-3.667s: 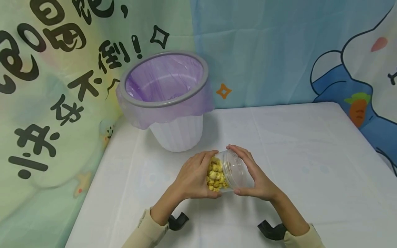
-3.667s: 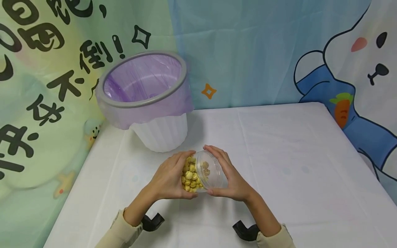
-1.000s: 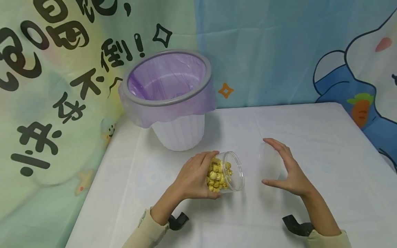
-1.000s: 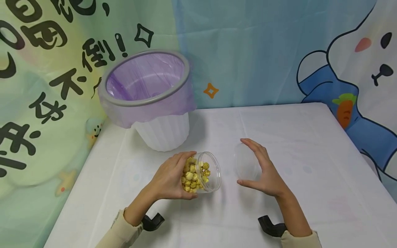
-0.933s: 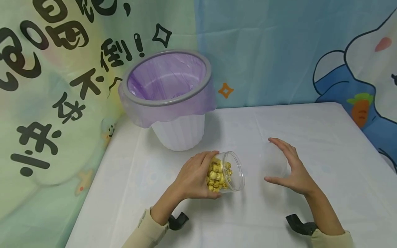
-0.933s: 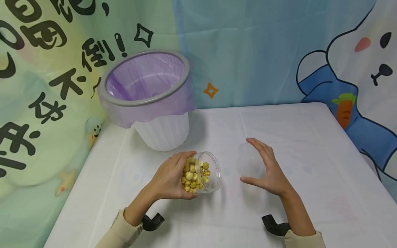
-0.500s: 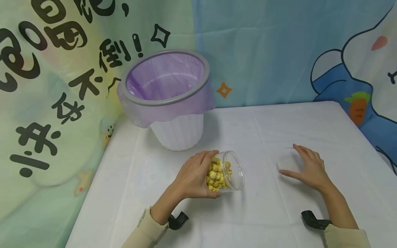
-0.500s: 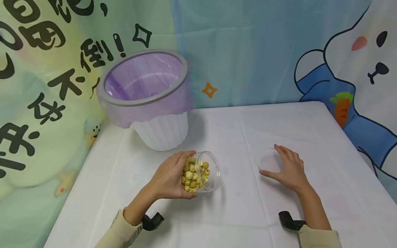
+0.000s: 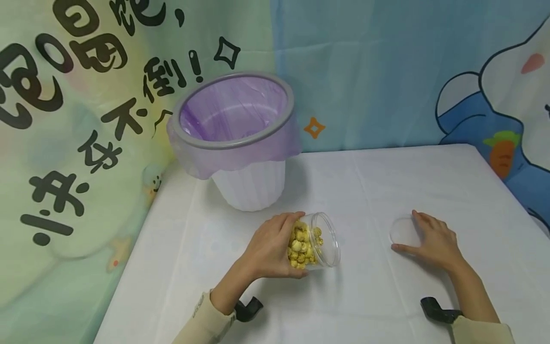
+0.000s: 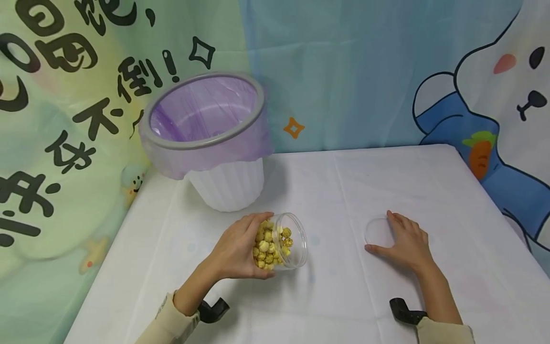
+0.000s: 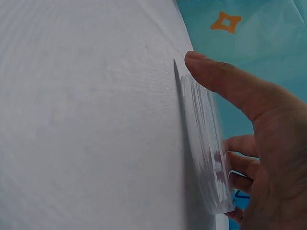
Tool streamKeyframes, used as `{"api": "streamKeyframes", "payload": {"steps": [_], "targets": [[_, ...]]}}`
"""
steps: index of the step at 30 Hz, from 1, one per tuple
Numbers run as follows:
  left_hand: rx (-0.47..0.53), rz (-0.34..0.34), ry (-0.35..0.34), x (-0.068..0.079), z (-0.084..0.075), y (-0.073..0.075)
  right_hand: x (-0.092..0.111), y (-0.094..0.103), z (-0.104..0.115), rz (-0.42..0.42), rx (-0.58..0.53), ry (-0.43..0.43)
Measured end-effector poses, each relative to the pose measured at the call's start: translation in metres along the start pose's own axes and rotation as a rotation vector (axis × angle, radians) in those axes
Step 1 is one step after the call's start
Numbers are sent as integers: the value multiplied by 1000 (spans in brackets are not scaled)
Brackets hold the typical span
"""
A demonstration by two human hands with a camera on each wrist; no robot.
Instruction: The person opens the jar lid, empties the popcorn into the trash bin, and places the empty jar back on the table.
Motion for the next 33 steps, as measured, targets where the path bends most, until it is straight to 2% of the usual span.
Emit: {"api": "streamKeyframes", "payload": {"steps": [14, 25, 29, 33], "targets": [[1, -1, 4, 0, 0, 1, 2, -5, -5, 44, 3, -12], [5, 11, 14, 1, 1, -4, 2, -6, -6, 39, -3, -2], [7, 10, 15, 0, 1, -3, -3, 0, -1, 48, -7, -4], [8, 9, 19, 2, 2, -3, -17, 17, 15, 43, -43, 20]]}}
Point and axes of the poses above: each hand's wrist, its own x-axis away from the middle knuckle, its own y-axis out of the back of the hand, z = x × y, the point moved 10 cm from there along -x, towards the middle knuckle, and after that the axes turned 9 degrees about -y, right-handed, at the moved point
